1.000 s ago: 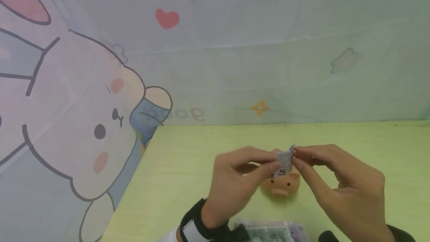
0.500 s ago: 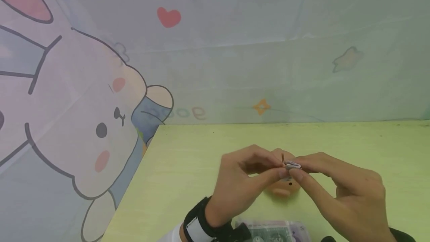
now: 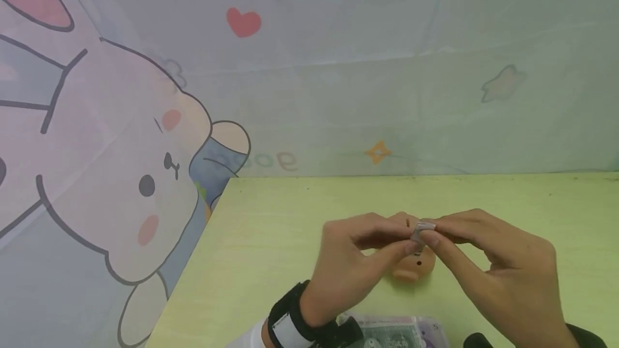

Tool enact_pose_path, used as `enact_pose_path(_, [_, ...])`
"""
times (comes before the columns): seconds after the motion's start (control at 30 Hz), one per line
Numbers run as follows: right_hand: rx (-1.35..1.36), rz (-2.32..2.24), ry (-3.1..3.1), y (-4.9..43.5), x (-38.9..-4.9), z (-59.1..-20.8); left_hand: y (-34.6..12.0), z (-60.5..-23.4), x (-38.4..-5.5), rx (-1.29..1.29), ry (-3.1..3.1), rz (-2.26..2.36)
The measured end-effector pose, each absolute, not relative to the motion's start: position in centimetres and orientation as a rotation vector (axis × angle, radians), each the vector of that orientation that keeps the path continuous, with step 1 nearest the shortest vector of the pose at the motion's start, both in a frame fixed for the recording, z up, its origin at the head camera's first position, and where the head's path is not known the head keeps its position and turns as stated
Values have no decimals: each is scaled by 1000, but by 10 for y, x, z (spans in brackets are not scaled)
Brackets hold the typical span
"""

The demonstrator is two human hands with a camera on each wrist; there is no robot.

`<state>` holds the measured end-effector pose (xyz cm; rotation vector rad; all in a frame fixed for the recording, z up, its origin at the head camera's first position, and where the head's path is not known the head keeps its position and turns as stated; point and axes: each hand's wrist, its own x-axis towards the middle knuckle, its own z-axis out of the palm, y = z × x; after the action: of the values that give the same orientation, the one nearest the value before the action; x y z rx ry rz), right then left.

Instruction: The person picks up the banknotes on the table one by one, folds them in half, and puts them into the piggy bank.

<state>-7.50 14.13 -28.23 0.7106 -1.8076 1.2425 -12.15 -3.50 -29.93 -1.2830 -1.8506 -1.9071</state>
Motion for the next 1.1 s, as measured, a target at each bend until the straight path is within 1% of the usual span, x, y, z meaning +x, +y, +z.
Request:
enact_pose_path(0.17, [573, 1142, -1998, 144, -72, -282, -35, -301, -124, -1265, -1826, -1932])
enact_pose_path(0.4, [668, 1093, -2006, 149, -75, -281, -36, -300, -126, -1281, -1805, -1947])
enact_pose_path(0.63, [644, 946, -2292, 154, -73, -283, -37, -302, -129, -1259, -1821, -1991])
enact_pose_path(0.83, [703, 892, -2218, 154, -80, -291, -36, -304, -133, -1295, -1842, -1974])
enact_pose_path(0.97, [728, 847, -2213, 158, -83, -294, -34, -297, -129, -1338, -1850, -1982])
enact_pose_path(1.1, [688, 811, -2199, 161, -90, -296, -32, -298, -132, -1259, -2042, -1866])
